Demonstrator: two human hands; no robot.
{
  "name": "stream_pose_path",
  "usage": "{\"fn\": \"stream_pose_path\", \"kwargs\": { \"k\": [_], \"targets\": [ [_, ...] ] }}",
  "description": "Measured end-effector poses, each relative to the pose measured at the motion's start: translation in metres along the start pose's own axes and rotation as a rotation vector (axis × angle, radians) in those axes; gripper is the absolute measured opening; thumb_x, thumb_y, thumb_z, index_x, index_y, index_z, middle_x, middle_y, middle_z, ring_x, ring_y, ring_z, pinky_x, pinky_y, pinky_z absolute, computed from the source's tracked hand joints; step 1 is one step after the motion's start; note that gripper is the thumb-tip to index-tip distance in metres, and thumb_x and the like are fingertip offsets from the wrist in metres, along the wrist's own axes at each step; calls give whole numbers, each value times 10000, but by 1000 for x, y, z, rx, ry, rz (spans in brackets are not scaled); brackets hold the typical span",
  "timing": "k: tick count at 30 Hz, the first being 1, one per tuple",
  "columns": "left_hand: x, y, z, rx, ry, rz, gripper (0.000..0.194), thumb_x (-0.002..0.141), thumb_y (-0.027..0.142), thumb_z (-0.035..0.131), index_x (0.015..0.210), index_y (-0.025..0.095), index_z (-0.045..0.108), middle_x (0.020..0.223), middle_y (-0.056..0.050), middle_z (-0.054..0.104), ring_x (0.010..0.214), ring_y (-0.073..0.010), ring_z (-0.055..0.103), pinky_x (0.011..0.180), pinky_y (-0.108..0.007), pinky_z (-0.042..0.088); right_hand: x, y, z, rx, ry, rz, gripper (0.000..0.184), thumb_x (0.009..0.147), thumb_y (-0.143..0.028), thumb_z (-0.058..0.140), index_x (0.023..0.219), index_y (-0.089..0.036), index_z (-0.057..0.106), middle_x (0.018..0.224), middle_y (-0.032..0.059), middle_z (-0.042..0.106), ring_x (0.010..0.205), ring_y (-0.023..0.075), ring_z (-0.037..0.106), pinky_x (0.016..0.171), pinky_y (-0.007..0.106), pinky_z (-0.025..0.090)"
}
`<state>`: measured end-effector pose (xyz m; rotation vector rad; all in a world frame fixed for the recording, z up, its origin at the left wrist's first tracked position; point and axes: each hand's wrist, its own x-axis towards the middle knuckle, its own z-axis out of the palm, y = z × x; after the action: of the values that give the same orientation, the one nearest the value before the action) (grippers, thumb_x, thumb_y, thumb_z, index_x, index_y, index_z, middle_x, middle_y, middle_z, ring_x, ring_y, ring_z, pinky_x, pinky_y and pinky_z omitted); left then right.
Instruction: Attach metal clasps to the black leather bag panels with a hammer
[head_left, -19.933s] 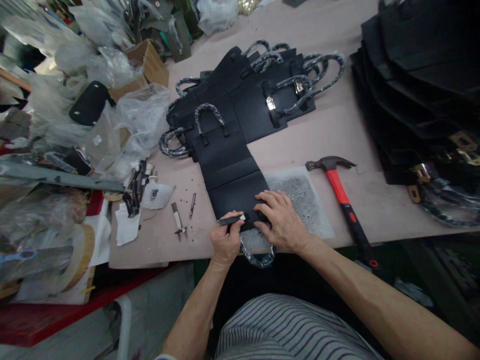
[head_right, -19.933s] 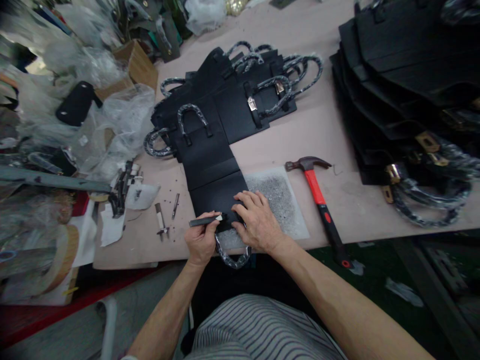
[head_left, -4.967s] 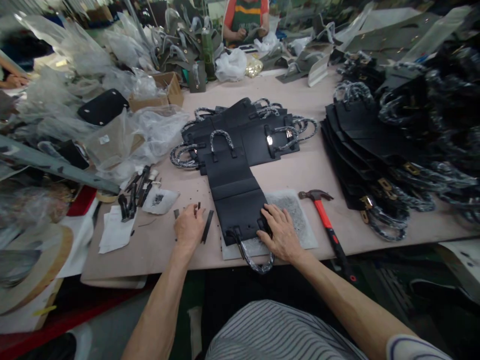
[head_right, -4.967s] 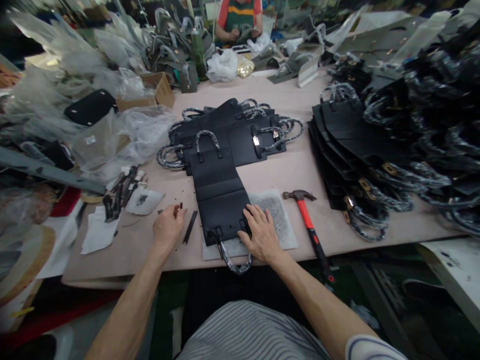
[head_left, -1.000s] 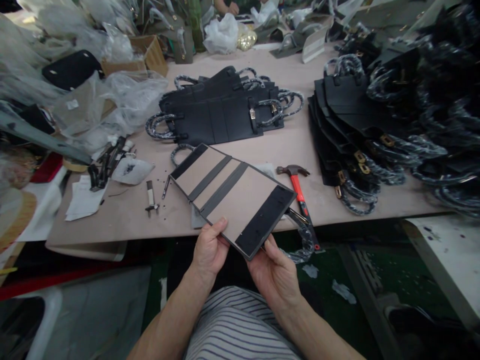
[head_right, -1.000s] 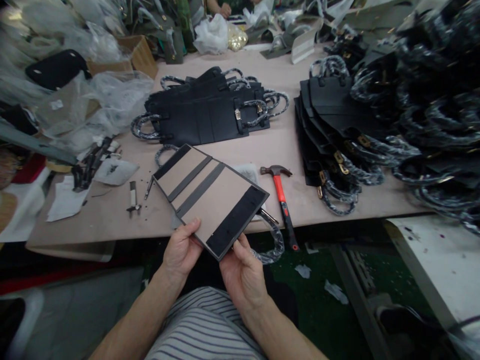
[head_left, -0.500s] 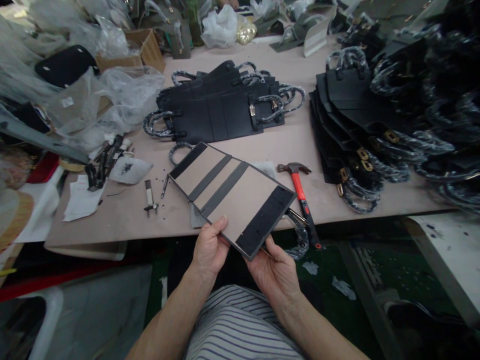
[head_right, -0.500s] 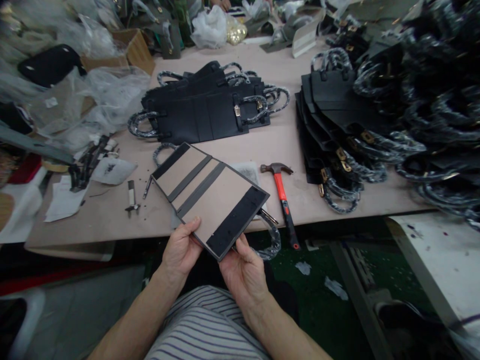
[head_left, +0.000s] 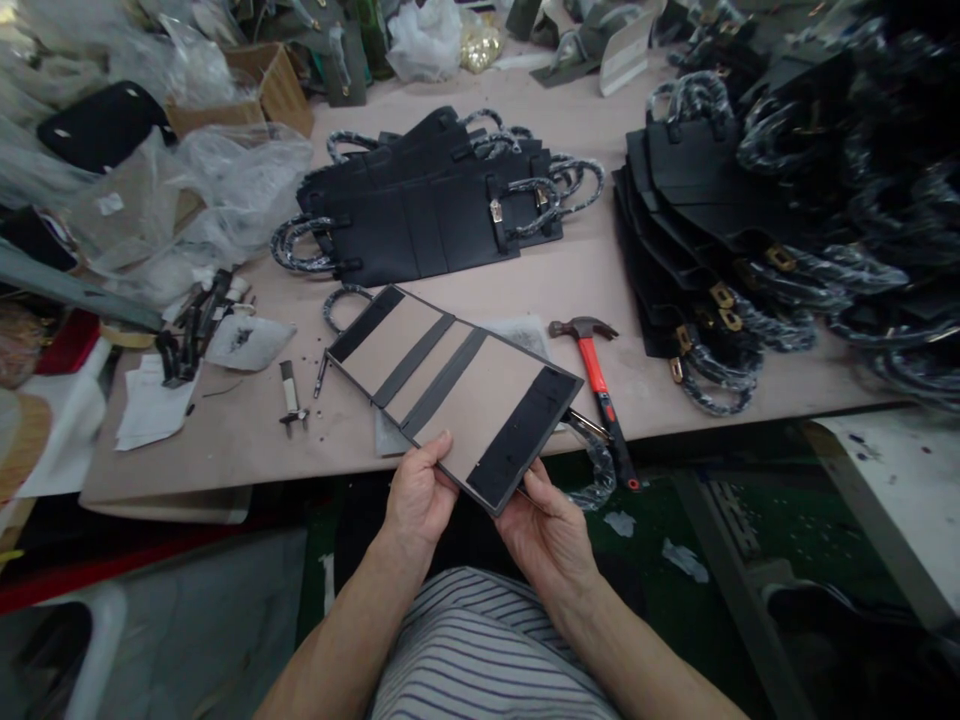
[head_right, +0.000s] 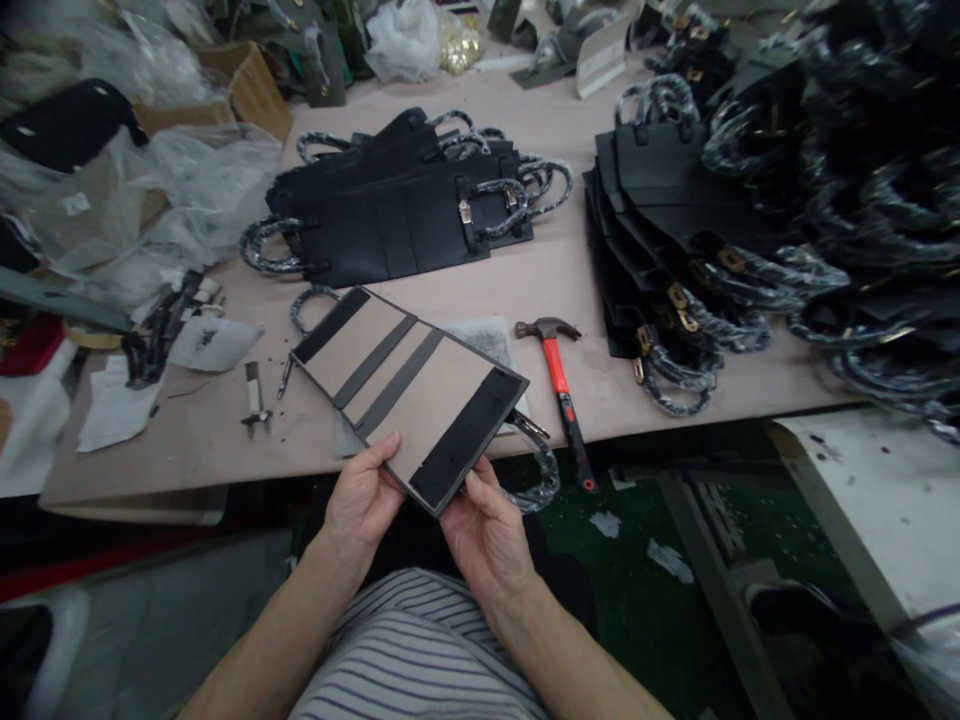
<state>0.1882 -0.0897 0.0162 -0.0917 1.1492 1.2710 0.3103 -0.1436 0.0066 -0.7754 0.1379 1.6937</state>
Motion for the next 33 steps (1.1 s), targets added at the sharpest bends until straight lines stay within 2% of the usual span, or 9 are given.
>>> {"fn": "stream_pose_path", "kwargs": {
  "k": [8, 21, 26, 29, 33],
  "targets": [
    [-4, 1, 3, -33, 18, -1, 386, 823, 6, 633, 1191, 110, 683, 1009, -101, 788, 893, -208, 767, 946, -352, 620, 3, 0, -2, 93, -18, 67, 351, 694, -182, 818, 1020, -290, 743, 1088, -26, 776, 1060, 178, 702, 1056, 404, 529],
    [-7, -1, 8, -39, 14, 26, 398, 824, -4, 636, 1196, 125, 689, 1040, -96, 787, 949, -222, 762, 958, -351, 613, 13, 6, -19, 119, -5, 93, 291, 727, -185, 773, 1005, -264, 746, 1078, -17, 780, 1024, 181, 716, 993, 385, 563],
    [-5, -2, 9, -48, 67, 10, 385, 830, -20, 612, 1178, 122, 696, 1034, -94, 787, 960, -217, 760, 960, -336, 610, 14, 5, -19, 110, 6, 77, 338, 726, -164, 768, 1047, -267, 737, 1070, -21, 781, 1017, 168, 715, 983, 362, 561],
    [-3, -3, 8, -53, 79, -16, 387, 835, -11, 614, 1188, 130, 691, 1038, -91, 786, 958, -219, 761, 959, -348, 613, 12, 3, -16, 99, -7, 73, 373, 709, -156, 784, 1061, -266, 734, 1077, -20, 780, 1034, 176, 711, 1030, 390, 537],
    [-1, -2, 6, -53, 94, -17, 389, 839, -9, 610, 1194, 130, 685, 1058, -95, 782, 964, -224, 760, 960, -367, 615, 11, 3, -13, 94, -11, 73, 326, 713, -151, 782, 1010, -279, 741, 1061, -29, 783, 1030, 183, 713, 1048, 424, 528]
  ]
}}
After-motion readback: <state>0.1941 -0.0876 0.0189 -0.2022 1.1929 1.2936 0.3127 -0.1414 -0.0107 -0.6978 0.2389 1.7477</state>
